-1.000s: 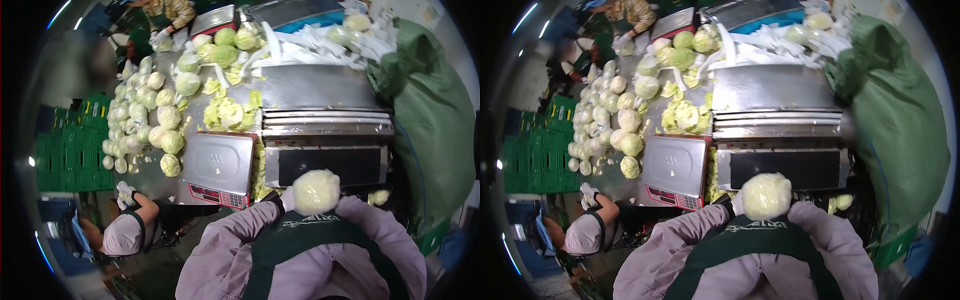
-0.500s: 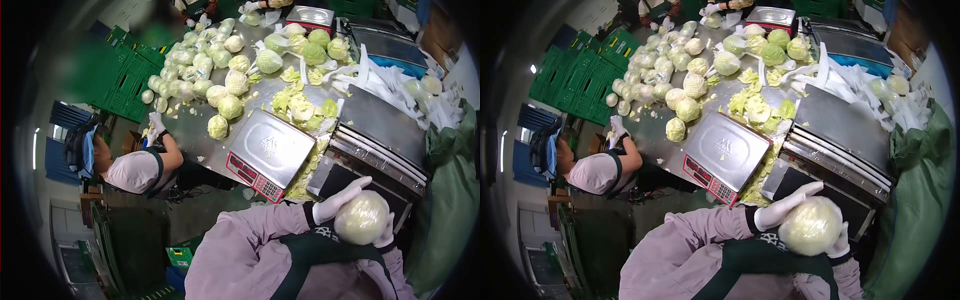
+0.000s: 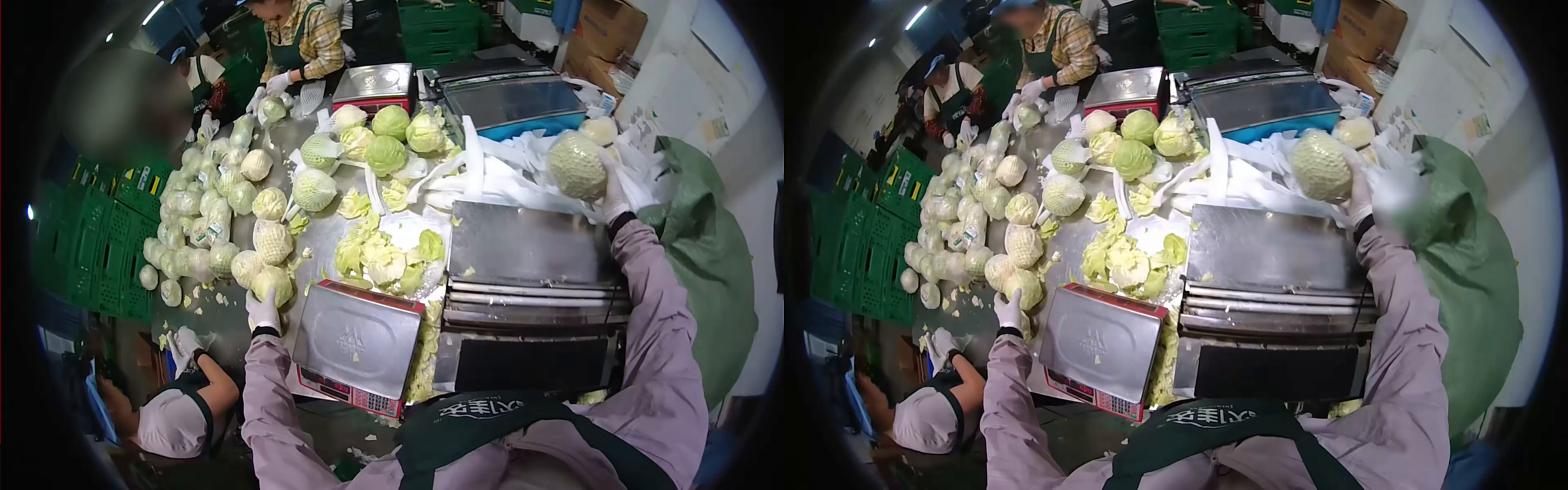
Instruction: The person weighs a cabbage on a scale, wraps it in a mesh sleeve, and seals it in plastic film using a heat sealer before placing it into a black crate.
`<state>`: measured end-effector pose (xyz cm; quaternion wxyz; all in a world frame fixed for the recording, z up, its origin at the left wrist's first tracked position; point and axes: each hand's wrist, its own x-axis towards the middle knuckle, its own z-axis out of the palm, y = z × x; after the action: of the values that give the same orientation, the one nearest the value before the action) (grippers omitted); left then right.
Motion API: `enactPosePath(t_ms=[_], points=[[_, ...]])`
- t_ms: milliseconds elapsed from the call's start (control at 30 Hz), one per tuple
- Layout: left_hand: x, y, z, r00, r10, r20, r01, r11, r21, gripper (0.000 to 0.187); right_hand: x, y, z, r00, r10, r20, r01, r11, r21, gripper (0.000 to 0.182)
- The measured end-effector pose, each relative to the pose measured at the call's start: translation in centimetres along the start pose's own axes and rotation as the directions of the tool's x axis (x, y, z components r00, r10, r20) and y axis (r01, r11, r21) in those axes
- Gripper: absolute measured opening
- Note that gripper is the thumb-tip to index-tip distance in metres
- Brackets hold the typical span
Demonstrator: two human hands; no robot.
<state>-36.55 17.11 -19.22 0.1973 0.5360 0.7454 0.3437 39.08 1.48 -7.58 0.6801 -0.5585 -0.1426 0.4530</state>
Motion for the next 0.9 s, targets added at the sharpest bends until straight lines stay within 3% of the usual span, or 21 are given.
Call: enactPosePath(t_ms=[33, 67, 133, 167, 233, 267, 300, 367, 400, 467, 533, 600, 633, 700, 733, 767, 800, 833, 900], points=[[0.7, -0.1, -0.3, 1.0, -0.012, -0.003, 0.012, 1.0, 0.004, 0.086, 1.7, -0.6, 0.5, 0.978, -0.026, -0.205, -0.01, 0.985, -0.173, 0.072], [1.4, -0.1, -0.1, 0.998, -0.038, -0.043, 0.047, 0.975, 0.218, 0.092, 6.0, 0.4, -2.4, 0.96, -0.211, -0.183, 0.143, 0.934, -0.327, 0.075], [2.8, 0.5, 0.5, 0.987, -0.132, -0.087, 0.159, 0.826, 0.541, 0.109, 14.4, 2.4, -7.7, 0.82, -0.559, -0.118, 0.374, 0.682, -0.628, 0.081], [3.5, 0.9, 1.0, 0.964, -0.249, -0.09, 0.246, 0.717, 0.652, 0.116, 15.3, 2.4, -6.9, 0.824, -0.555, -0.115, 0.37, 0.68, -0.633, 0.081], [4.9, 0.9, 2.3, 0.933, -0.352, -0.078, 0.292, 0.61, 0.737, 0.122, 15.1, 3.1, -6.2, 0.708, -0.675, -0.208, 0.145, 0.427, -0.892, 0.089], [5.6, 0.4, 3.1, 0.932, -0.356, -0.067, 0.284, 0.601, 0.747, 0.122, 14.7, 3.2, -5.5, 0.757, -0.59, -0.282, -0.054, 0.374, -0.926, 0.092], [6.2, -0.1, 4.0, 0.922, -0.384, -0.037, 0.29, 0.626, 0.724, 0.124, 14.5, 3.7, -5.3, 0.758, -0.584, -0.291, -0.072, 0.369, -0.927, 0.092], [6.6, -0.3, 5.9, 0.908, -0.418, 0.004, 0.294, 0.646, 0.704, 0.126, 14.3, 4.5, -4.9, 0.816, -0.576, -0.059, -0.078, -0.008, -0.997, 0.082], [6.2, -0.2, 6.6, 0.931, -0.361, -0.063, 0.302, 0.66, 0.688, 0.126, 14.5, 4.9, -4.4, 0.821, -0.568, -0.058, -0.08, -0.013, -0.997, 0.082], [5.9, -0.5, 7.3, 0.939, -0.292, -0.179, 0.337, 0.69, 0.641, 0.125, 15.1, 6.1, -2.6, 0.9, -0.388, -0.199, -0.353, -0.383, -0.854, 0.078], [6.2, -1.7, 7.5, 0.956, -0.247, -0.16, 0.293, 0.749, 0.594, 0.125, 16.7, 7.5, -0.9, 0.903, -0.43, 0.012, -0.176, -0.393, -0.903, 0.067], [6.4, -2.0, 7.4, 0.953, -0.249, -0.173, 0.303, 0.76, 0.575, 0.115, 20.0, 9.7, 2.0, 0.777, -0.472, 0.417, 0.325, -0.266, -0.907, 0.061], [6.2, -0.7, 7.0, 0.931, -0.318, -0.181, 0.365, 0.785, 0.5, 0.112, 21.6, 11.5, 4.2, 0.826, -0.419, 0.377, 0.422, 0.017, -0.906, 0.059], [6.6, -1.5, 7.1, 0.884, -0.409, -0.226, 0.459, 0.849, 0.262, 0.111, 21.7, 13.8, 10.4, 0.932, -0.299, 0.203, 0.302, 0.335, -0.893, 0.059], [7.0, -2.8, 7.1, 0.874, -0.439, -0.207, 0.47, 0.872, 0.136, 0.111, 21.3, 14.1, 12.5, 0.93, -0.289, 0.226, 0.321, 0.342, -0.883, 0.059], [6.7, -3.5, 7.0, 0.936, -0.317, -0.154, 0.31, 0.948, -0.066, 0.105, 21.0, 14.2, 14.3, 0.983, -0.144, 0.113, 0.165, 0.428, -0.888, 0.054], [6.4, -4.1, 6.7, 0.938, -0.339, -0.073, 0.307, 0.91, -0.278, 0.098, 20.6, 14.2, 16.0, 1.0, 0.012, 0.001, -0.005, 0.485, -0.874, 0.049], [5.5, -3.5, 6.2, 0.94, -0.342, 0.014, 0.307, 0.826, -0.472, 0.092, 21.6, 14.3, 15.8, 1.0, 0.021, 0.016, 0.004, 0.485, -0.874, 0.049], [2.4, 0.5, 2.9, 0.917, -0.331, 0.221, 0.397, 0.715, -0.575, 0.081, 25.9, 14.1, 12.4, 0.975, -0.044, 0.22, 0.211, 0.511, -0.833, 0.034]])
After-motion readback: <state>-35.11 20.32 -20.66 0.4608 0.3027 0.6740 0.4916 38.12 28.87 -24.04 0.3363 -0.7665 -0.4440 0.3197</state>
